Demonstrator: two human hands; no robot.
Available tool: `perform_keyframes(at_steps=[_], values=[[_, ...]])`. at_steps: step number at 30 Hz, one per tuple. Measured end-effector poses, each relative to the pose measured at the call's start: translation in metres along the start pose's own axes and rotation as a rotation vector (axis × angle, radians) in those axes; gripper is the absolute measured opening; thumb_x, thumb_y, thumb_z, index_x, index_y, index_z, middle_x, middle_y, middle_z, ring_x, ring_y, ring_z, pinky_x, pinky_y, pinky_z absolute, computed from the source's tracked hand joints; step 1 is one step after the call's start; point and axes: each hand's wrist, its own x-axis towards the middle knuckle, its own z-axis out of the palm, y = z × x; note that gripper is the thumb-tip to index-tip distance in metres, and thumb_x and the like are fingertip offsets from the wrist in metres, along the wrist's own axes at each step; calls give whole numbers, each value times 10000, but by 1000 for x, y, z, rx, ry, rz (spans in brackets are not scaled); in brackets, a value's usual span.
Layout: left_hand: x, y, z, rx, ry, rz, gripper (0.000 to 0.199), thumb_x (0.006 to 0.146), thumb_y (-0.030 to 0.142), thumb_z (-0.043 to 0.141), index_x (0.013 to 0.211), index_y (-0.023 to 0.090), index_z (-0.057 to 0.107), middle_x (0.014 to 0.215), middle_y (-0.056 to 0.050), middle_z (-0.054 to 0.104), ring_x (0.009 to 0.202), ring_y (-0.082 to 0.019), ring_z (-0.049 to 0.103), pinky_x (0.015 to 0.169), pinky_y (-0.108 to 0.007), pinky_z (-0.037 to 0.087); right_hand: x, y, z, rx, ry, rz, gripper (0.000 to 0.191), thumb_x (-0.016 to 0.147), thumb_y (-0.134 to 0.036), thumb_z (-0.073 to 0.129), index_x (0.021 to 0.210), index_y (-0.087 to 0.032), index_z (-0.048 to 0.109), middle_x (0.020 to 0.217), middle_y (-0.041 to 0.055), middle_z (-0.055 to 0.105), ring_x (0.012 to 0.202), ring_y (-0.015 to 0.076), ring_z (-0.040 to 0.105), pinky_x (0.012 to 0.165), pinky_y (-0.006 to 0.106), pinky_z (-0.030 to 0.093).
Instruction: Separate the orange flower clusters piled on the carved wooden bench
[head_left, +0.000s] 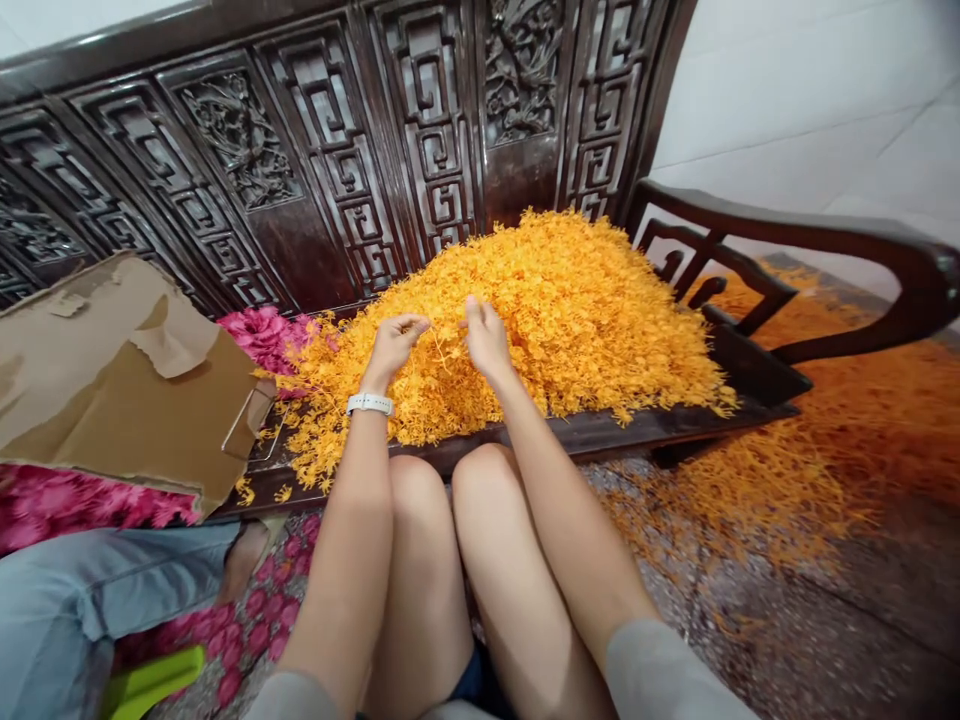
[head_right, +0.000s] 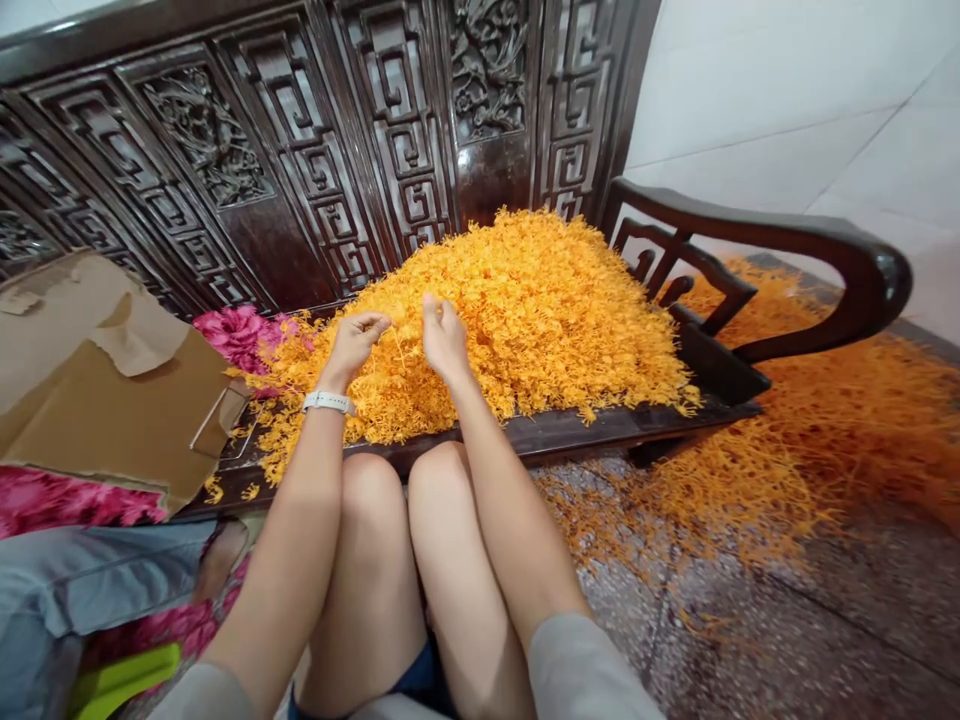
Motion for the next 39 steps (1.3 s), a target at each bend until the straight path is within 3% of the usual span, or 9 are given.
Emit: perform_keyframes(at_steps=[6,11,15,20,22,26,29,34,39], values=[[7,-7,19,66,-279,47,424,777,597,837,742,176,800,800,-72,773,817,-242,681,845,-353,518,-13,-11,6,-229,-6,-142,428,1111,-528,452,792,-243,435,686,-16,486,650,171,462,674,323,309],[11,-11,26,79,-11,63,270,767,441,798,690,183,780,771,-72,767,777,-241,670,786,-353,501,-12,-20,3,-342,32,-347,383,1111,-368,486,764,-244,379,651,-27,440,611,154,391,653,319,262],[18,-8,38,5,98,92,176,809,335,752,736,179,791,788,-63,761,762,-227,661,763,-337,499,-25,-56,-1,-380,92,-534,302,1073,-236,490,782,-243,411,688,1,507,636,158,433,652,324,304],[21,-7,20,25,556,-49,131,871,230,724,763,162,755,758,-47,712,755,-195,629,779,-305,482,-46,-121,-32,-245,392,-624,410,1127,-416,457,754,-248,437,638,-12,427,572,143,374,620,336,332],[16,-7,8,-42,594,-74,151,902,293,747,847,155,767,715,-19,666,672,-162,565,701,-274,449,-40,-129,-42,-226,502,-596,426,1135,-464,408,787,-243,512,667,0,431,601,158,408,648,343,375],[2,-6,0,-90,567,-195,296,973,394,711,797,156,714,557,43,489,517,-120,384,550,-247,303,-9,-91,-43,-455,382,-375,384,1051,-451,537,1214,-133,678,1136,200,612,996,305,616,916,478,512],[-3,-5,7,-100,519,-195,383,987,385,708,681,168,629,544,37,474,519,-116,389,540,-245,284,3,-48,-35,-631,203,-205,536,1034,-426,540,1373,-28,658,1410,319,532,1280,434,547,1105,609,448],[2,-2,16,-138,448,-98,345,953,377,781,709,161,669,664,-7,603,645,-129,524,651,-239,403,-3,-17,-28,-563,198,-268,376,1004,-225,485,1193,-87,780,1216,226,680,1190,373,598,1108,546,467],[11,3,22,-330,550,-214,360,1031,451,675,824,158,692,841,-65,709,768,-153,670,720,-253,488,1,-10,-20,-142,127,-171,298,876,-188,595,1131,-149,745,1027,116,711,909,247,666,899,406,555]])
